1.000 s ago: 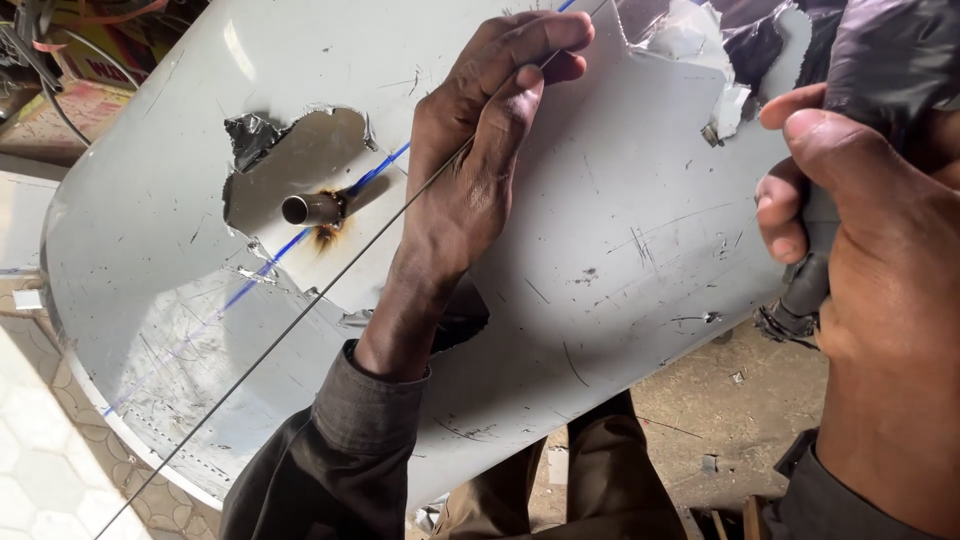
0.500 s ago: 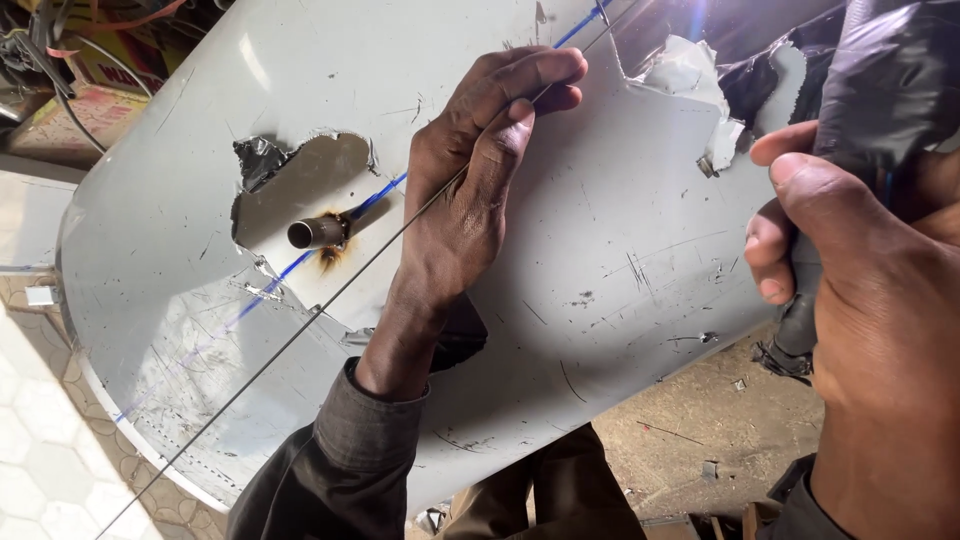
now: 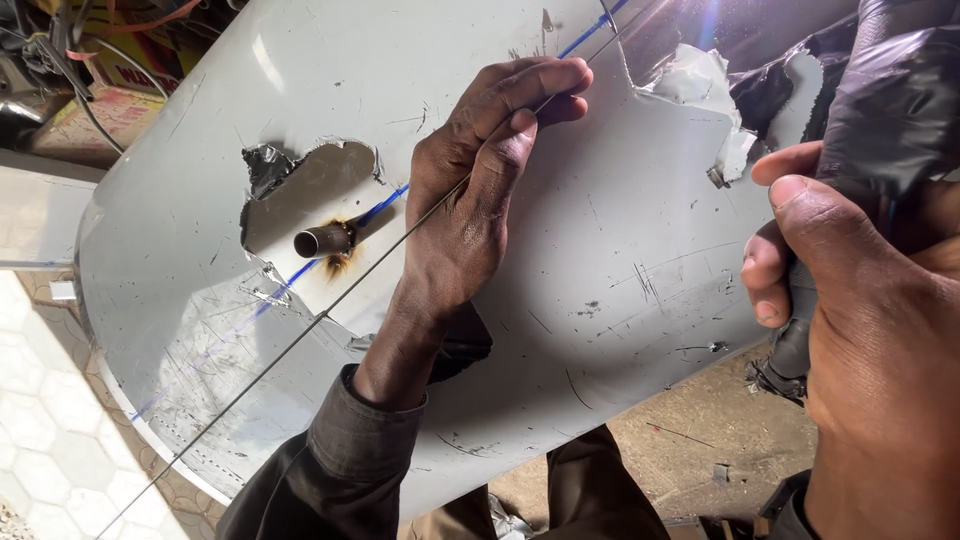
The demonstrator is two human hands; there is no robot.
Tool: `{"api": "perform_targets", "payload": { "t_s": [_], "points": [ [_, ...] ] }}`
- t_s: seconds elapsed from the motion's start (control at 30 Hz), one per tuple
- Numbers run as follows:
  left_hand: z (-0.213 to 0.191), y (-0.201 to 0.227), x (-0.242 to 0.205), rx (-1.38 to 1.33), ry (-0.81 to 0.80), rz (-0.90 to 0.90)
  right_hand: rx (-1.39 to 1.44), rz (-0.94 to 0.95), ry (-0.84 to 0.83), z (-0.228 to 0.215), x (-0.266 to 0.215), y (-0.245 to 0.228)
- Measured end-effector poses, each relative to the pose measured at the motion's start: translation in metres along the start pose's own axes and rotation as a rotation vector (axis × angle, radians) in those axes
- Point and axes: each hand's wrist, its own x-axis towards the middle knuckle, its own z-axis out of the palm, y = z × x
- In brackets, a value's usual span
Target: The person is performing TIG welding on a metal sheet, using a welding torch in one hand and feeding a filler rod with the other.
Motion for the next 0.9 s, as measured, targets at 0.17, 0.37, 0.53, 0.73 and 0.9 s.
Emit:
{"api": "perform_targets", "payload": {
  "t_s": [0.17,0.37,0.53,0.73,0.9],
  "points": [
    [-0.001,0.004,0.001,-0.008,0.002,-0.025,0.025,0.010,-0.030,-0.002,0.001,0.002],
    [-0.009,0.008,0.005,-0.069,-0.056,-0.052,0.068,0.043,0.016,0.005,-0.002,0.001],
    [-0.017,0.010,0.011,-0.157,-0.096,-0.078,0.081,0.026,0.107,0.018,-0.008,-0.008],
    [-0.029,0.010,0.016,-0.197,-0.105,-0.110,0.013,0.037,0.099,0.023,-0.010,-0.005],
    [-0.038,0.009,0.020,-0.118,-0.155,-0.093,0.045,0.082,0.086,0.026,-0.010,-0.004]
  ]
}}
